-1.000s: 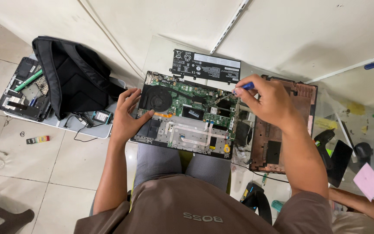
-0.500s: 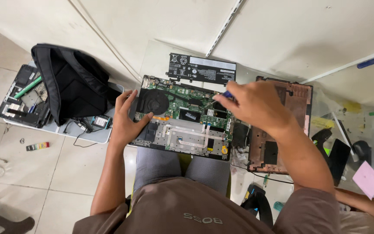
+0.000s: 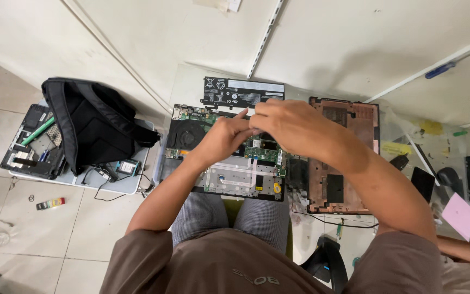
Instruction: The person uses a screwdriver to remove screws from the back of a laptop, detaches the battery, and removes the cooling fan assembly. The person then wipes the laptop's internal components with a tissue.
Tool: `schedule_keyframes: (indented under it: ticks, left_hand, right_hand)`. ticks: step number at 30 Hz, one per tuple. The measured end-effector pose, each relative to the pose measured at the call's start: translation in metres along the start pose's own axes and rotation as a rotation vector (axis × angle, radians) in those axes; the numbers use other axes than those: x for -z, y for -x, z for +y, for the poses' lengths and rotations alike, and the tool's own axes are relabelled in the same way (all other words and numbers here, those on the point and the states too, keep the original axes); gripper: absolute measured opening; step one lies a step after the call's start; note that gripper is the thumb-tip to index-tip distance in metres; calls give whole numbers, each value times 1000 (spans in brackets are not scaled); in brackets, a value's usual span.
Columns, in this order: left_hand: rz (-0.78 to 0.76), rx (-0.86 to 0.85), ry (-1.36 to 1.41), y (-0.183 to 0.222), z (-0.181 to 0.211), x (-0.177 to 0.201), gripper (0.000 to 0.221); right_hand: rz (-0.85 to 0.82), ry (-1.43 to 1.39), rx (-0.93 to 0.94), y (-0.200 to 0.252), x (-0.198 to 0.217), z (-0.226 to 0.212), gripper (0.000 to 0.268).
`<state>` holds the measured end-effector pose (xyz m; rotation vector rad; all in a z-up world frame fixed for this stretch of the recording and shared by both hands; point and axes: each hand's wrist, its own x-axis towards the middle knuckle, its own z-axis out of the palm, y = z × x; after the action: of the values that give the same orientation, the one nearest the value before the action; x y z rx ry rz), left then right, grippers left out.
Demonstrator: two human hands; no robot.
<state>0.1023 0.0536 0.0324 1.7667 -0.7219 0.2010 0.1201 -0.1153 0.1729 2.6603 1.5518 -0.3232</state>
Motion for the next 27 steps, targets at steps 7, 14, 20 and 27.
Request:
schedule_keyframes:
  ticks: [7,14,20,27]
  left_hand:
    - [132,-19,5,-7,22,2,6]
    - [229,-23,36,-9,9,-7,11]
    - [252,70,28,-8,-5,-13,17]
    - [150,76,106,-11,21,6,7]
  right_hand:
    - [229,62,-299,8,-1,-6,56]
    - [166,-11,-58,8,2,-18,13]
    - [306,-62,-269,6,-13,1,31]
    - [332,-529,-188,17,5,-16,30]
